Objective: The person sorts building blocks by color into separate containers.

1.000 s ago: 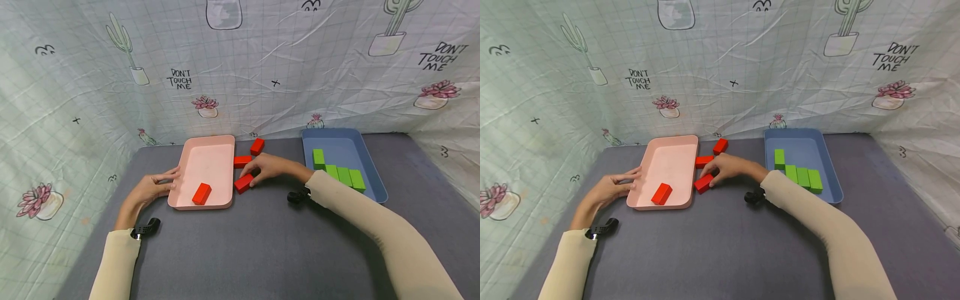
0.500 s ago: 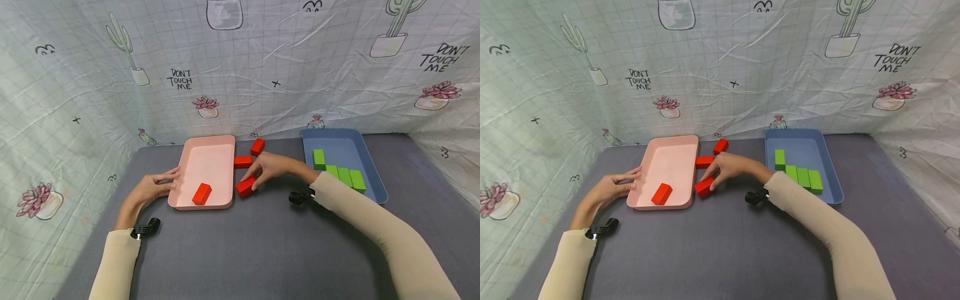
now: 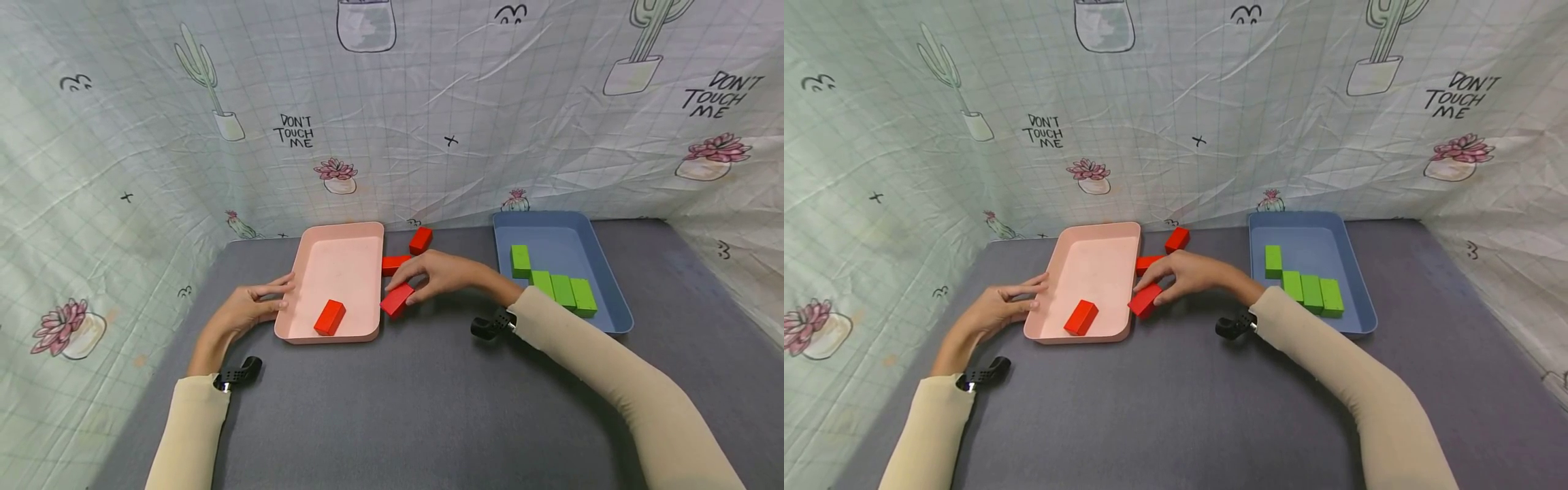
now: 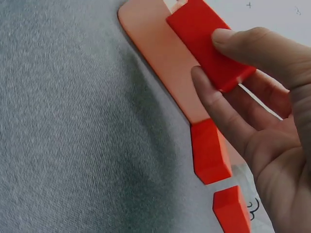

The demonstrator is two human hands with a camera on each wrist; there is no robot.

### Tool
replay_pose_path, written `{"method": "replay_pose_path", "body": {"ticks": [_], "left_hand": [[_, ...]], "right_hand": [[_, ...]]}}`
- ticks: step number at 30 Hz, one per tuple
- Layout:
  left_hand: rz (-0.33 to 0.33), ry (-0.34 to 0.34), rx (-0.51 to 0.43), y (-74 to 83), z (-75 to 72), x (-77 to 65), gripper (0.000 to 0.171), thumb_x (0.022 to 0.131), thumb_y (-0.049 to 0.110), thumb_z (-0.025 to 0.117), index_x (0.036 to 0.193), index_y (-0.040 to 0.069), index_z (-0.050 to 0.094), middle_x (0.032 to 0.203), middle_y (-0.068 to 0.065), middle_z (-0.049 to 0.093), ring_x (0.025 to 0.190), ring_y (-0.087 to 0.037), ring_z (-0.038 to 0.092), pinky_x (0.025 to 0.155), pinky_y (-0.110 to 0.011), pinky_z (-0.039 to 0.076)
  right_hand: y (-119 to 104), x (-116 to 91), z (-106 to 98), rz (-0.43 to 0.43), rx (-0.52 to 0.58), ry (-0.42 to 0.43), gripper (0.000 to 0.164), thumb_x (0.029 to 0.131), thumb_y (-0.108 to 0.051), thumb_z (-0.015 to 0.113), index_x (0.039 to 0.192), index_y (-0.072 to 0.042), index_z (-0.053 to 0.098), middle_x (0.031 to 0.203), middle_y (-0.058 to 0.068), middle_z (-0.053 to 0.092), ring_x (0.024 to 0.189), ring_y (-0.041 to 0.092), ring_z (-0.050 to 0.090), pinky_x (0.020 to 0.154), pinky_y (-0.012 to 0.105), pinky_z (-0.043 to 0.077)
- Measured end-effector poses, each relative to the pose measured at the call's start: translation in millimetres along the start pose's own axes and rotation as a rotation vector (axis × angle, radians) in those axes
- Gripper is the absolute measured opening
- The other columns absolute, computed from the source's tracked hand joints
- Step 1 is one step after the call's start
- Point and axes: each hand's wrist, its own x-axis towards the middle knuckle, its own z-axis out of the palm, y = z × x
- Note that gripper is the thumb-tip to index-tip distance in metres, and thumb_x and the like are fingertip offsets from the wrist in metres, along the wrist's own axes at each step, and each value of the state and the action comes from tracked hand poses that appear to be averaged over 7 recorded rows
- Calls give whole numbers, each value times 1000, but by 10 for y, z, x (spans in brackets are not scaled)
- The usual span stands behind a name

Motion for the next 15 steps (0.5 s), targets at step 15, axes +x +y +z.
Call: {"method": "replay_pose_path", "body": {"ticks": [15], "left_hand": [[4, -12, -2, 15, 3, 3, 56, 93, 1, 72, 143, -12, 48, 164, -10, 30, 128, -1, 54, 92, -30, 57]], "right_hand": [[-57, -5, 88, 39, 96, 129, 40, 89, -18, 81, 128, -12, 73, 120, 0, 72, 99, 15, 63, 88, 32, 59]]}}
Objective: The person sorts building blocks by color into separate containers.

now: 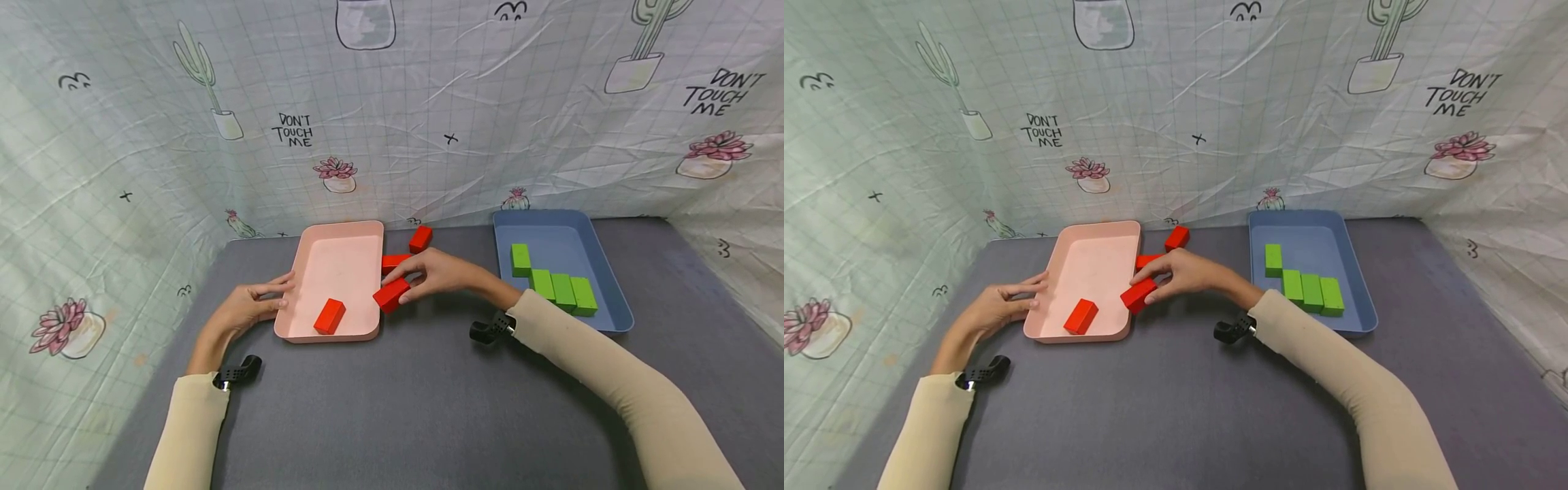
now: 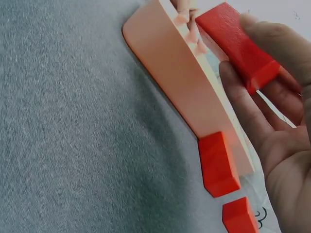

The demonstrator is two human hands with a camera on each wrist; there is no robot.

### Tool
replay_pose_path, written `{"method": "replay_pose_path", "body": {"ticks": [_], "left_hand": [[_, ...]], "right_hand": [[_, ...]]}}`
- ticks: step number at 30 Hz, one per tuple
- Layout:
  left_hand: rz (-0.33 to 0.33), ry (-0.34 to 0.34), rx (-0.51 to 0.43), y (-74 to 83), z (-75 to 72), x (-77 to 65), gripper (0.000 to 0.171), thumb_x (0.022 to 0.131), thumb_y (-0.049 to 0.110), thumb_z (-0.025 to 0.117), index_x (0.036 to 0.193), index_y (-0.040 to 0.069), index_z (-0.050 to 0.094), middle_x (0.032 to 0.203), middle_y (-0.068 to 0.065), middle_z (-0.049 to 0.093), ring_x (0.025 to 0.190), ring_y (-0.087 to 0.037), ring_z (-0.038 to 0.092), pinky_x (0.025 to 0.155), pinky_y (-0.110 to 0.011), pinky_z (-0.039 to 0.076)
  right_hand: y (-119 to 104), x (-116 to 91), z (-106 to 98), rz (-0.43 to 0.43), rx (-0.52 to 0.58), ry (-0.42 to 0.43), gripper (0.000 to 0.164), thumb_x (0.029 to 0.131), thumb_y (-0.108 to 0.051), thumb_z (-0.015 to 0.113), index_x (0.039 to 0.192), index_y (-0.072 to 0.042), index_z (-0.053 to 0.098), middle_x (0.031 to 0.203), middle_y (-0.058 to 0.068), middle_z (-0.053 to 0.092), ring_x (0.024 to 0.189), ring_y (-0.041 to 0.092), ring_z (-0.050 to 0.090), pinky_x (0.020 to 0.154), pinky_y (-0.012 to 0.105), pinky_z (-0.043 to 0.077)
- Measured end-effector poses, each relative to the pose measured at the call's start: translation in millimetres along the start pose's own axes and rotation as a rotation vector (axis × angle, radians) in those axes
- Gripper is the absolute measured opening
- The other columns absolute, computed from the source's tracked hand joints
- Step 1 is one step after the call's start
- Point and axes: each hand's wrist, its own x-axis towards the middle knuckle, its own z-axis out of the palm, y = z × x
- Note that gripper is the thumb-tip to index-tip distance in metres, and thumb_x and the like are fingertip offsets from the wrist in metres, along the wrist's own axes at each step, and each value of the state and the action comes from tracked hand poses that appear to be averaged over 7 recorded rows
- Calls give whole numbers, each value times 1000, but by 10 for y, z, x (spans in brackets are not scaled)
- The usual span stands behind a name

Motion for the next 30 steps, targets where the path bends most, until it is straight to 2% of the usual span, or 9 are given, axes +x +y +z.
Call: {"method": "replay_pose_path", "body": {"ticks": [5, 11, 18, 23, 30], "left_hand": [[-9, 6, -4, 10, 4, 3, 57, 93, 1, 73, 143, -11, 50, 163, -8, 32, 127, 0, 55, 92, -31, 57], [-16, 13, -3, 5, 0, 10, 55, 93, -1, 72, 143, -10, 50, 163, -8, 32, 126, 1, 55, 92, -32, 57], [-14, -1, -1, 9, -8, 0, 56, 93, 0, 71, 143, -10, 49, 164, -9, 31, 129, -3, 54, 93, -32, 57], [-22, 1, 5, 9, -9, -6, 56, 94, 1, 72, 144, -9, 50, 164, -7, 31, 128, 0, 54, 93, -32, 57], [-18, 6, 13, 13, -4, 4, 55, 94, 0, 71, 143, -10, 50, 164, -9, 31, 126, 2, 55, 92, -31, 57]], "right_hand": [[-35, 22, 17, -8, 4, 43, 39, 87, -18, 83, 124, -12, 74, 114, 0, 73, 99, 16, 64, 90, 35, 59], [-43, 52, 0, -21, 0, 36, 39, 84, -18, 86, 121, -11, 76, 111, -1, 75, 93, 16, 66, 89, 38, 60], [-55, 73, -30, -42, -14, 26, 39, 82, -23, 88, 119, -14, 78, 103, -4, 77, 82, 15, 64, 76, 29, 57], [-75, 94, -48, -61, -14, 7, 39, 82, -23, 87, 119, -14, 78, 102, -5, 77, 83, 12, 66, 80, 28, 58], [-116, 115, -71, -70, 18, 9, 40, 82, -20, 87, 119, -11, 78, 103, -1, 78, 86, 15, 71, 82, 32, 60]]}}
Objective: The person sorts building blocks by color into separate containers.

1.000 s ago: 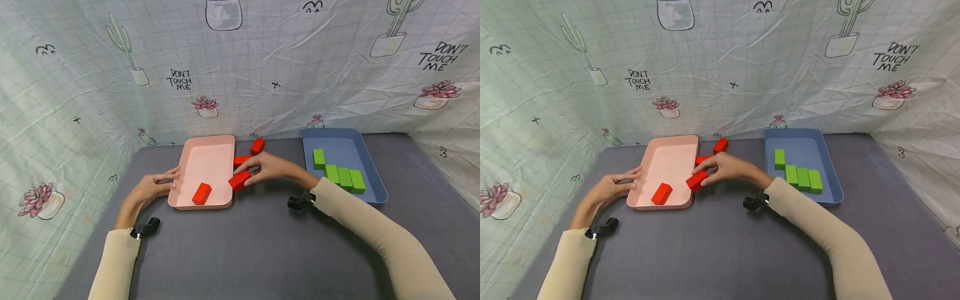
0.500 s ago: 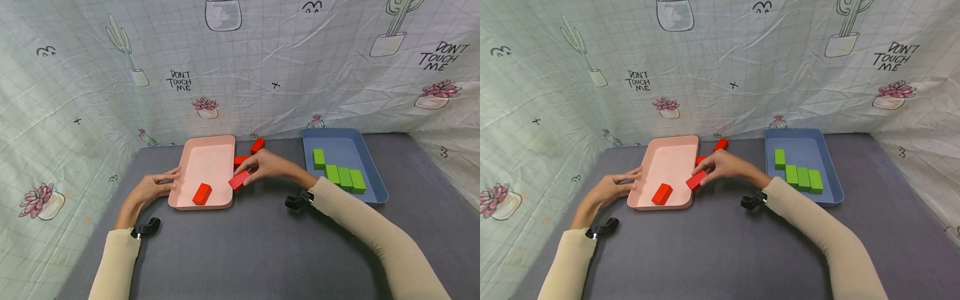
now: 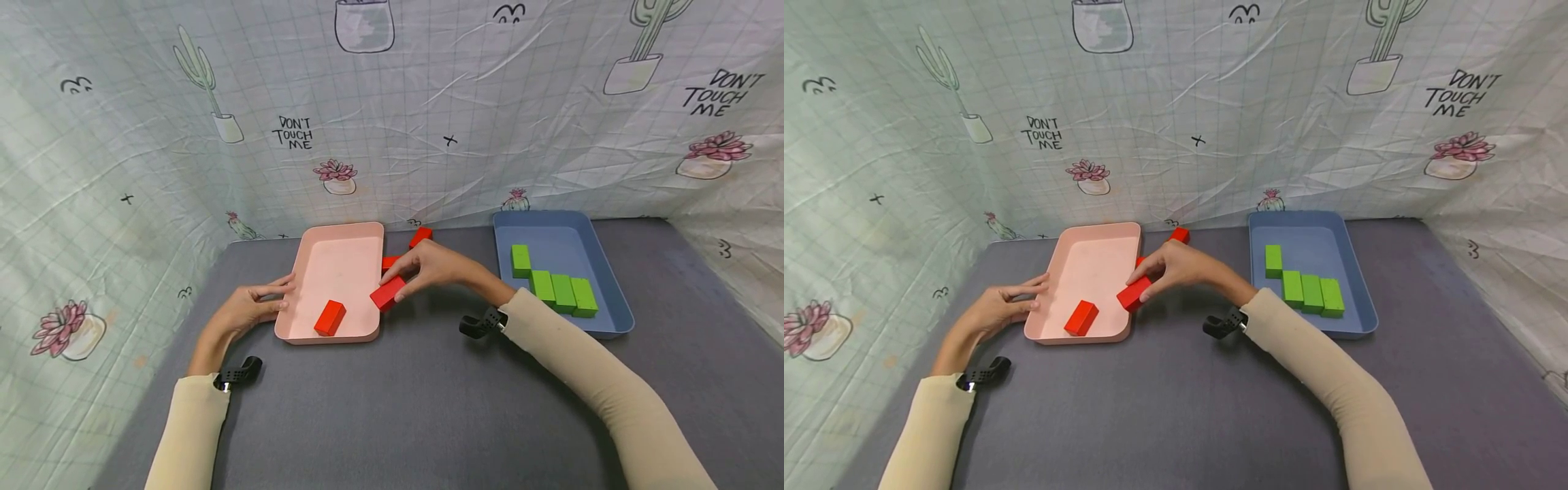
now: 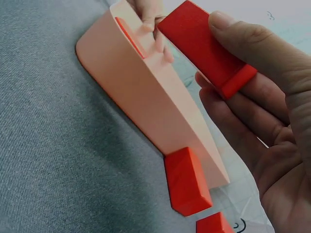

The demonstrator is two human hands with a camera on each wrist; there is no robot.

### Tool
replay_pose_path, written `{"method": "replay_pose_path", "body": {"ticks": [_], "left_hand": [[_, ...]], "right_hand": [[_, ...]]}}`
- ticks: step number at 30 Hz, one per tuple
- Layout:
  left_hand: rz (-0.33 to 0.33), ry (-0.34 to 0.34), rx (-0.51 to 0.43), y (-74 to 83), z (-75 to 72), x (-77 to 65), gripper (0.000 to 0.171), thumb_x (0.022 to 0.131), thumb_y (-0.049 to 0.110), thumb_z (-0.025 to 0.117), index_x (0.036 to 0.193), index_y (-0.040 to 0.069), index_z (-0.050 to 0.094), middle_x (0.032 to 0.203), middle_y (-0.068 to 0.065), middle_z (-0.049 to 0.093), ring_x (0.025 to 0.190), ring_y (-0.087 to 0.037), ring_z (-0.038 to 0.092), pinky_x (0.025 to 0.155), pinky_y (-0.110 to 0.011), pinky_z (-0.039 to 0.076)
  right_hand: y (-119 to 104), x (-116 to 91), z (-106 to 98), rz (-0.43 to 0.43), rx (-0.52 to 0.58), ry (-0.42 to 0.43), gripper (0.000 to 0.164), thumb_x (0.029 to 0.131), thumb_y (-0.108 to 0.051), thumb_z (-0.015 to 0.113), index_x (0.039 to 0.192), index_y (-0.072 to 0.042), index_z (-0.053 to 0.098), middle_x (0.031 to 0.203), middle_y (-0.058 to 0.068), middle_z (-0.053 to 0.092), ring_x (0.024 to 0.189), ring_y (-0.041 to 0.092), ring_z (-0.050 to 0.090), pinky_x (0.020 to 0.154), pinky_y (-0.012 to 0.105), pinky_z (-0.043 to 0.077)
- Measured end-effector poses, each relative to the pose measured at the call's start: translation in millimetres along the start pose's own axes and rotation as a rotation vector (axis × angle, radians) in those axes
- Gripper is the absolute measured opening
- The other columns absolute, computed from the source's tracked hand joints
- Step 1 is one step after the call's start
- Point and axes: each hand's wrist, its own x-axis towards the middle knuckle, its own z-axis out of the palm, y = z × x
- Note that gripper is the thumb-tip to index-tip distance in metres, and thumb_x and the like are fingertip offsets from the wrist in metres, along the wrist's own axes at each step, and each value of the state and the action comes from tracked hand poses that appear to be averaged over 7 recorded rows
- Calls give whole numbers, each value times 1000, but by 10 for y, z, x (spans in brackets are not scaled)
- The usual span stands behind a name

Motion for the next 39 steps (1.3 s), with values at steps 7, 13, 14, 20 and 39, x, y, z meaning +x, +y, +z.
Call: {"method": "replay_pose_path", "body": {"ticks": [7, 13, 14, 20, 39], "left_hand": [[12, -2, -14, 1, -4, 3, 56, 94, 0, 71, 143, -11, 48, 163, -10, 30, 127, 3, 54, 93, -31, 57], [11, -3, -24, -2, -6, 2, 55, 94, -1, 70, 143, -11, 48, 164, -10, 31, 127, 2, 54, 93, -32, 57], [11, -2, -25, -3, -6, 1, 55, 94, -1, 70, 143, -11, 48, 163, -10, 31, 127, 1, 54, 93, -32, 57], [9, 1, -26, -5, -5, 4, 55, 94, -1, 70, 143, -11, 49, 163, -9, 31, 128, -1, 54, 93, -32, 56], [7, 6, -5, -11, 8, -8, 55, 93, 2, 73, 142, -8, 52, 163, -7, 34, 125, 1, 56, 92, -32, 57]], "right_hand": [[0, 21, -9, 3, 27, 10, 39, 82, -18, 88, 119, -10, 78, 106, 1, 77, 90, 16, 72, 85, 33, 60], [4, 48, -7, 5, 24, -2, 39, 81, -19, 88, 118, -12, 78, 106, -2, 78, 90, 16, 72, 86, 34, 60], [0, 54, -6, 8, 23, -8, 39, 81, -19, 88, 118, -12, 78, 106, -2, 77, 90, 15, 72, 86, 34, 60], [-25, 98, 18, 5, 13, -25, 39, 80, -20, 89, 117, -12, 79, 105, -3, 77, 86, 14, 69, 83, 33, 59], [32, 232, 108, -24, 78, -62, 41, 83, -14, 86, 122, -9, 76, 113, 0, 76, 86, 17, 65, 75, 26, 56]]}}
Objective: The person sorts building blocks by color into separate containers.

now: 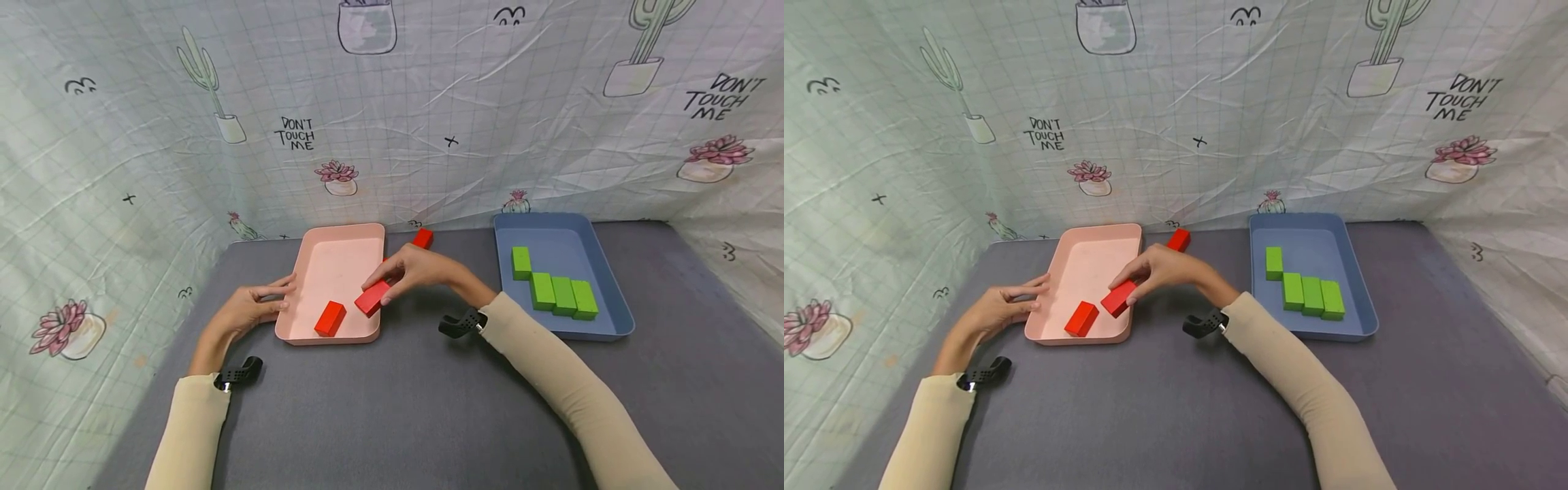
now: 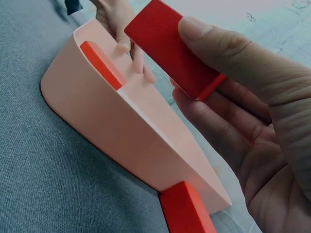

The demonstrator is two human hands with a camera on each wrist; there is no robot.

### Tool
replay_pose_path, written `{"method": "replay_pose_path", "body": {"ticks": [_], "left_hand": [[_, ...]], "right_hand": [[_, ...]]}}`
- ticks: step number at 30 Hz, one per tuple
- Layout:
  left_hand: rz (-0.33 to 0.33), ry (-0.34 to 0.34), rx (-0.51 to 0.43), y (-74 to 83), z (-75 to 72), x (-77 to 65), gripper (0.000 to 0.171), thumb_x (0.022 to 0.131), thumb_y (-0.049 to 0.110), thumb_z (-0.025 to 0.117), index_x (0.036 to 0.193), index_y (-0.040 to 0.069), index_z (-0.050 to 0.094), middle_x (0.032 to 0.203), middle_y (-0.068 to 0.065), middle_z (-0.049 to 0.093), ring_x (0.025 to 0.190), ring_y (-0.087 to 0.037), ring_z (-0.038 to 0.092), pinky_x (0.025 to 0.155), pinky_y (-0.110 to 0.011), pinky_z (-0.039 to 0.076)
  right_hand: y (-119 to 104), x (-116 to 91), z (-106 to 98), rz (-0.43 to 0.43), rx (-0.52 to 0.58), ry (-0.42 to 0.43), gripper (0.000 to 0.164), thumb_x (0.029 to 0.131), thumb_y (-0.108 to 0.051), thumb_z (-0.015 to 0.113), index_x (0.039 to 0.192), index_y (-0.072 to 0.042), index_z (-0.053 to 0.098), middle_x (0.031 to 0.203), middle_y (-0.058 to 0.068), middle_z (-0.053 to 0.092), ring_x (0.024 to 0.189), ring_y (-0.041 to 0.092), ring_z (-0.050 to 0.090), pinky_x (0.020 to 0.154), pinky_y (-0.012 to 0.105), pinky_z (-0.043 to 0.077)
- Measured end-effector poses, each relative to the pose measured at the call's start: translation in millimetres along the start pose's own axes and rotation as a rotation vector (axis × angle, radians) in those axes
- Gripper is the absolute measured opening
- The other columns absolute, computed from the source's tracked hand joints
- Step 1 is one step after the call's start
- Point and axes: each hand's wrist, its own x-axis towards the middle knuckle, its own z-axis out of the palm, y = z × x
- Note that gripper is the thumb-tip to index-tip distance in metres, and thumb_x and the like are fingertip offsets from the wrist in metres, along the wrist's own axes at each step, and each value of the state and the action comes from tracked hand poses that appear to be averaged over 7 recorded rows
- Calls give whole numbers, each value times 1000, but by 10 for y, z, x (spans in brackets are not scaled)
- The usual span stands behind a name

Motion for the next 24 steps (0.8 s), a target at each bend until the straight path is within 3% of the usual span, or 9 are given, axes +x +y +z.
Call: {"method": "replay_pose_path", "body": {"ticks": [11, 18, 24], "left_hand": [[-7, 8, 13, 8, 2, -13, 55, 92, 3, 74, 142, -7, 53, 163, -6, 34, 126, 1, 56, 92, -33, 57], [-4, 7, 4, 0, 4, -15, 54, 93, 2, 73, 142, -7, 53, 162, -5, 36, 126, 0, 56, 92, -33, 57], [-4, 3, 9, 2, 2, -14, 54, 94, 1, 71, 143, -9, 51, 162, -5, 35, 127, -1, 55, 92, -32, 57]], "right_hand": [[0, 35, -2, -4, -7, -21, 42, 87, -13, 83, 127, -7, 73, 118, 2, 74, 94, 17, 67, 86, 32, 59], [-32, 71, -18, -7, -21, -20, 40, 87, -14, 83, 126, -7, 74, 114, 2, 75, 89, 18, 66, 82, 31, 58], [-3, 133, -42, 22, -8, -19, 39, 88, -13, 82, 126, -6, 73, 115, 3, 75, 92, 17, 68, 86, 34, 59]]}}
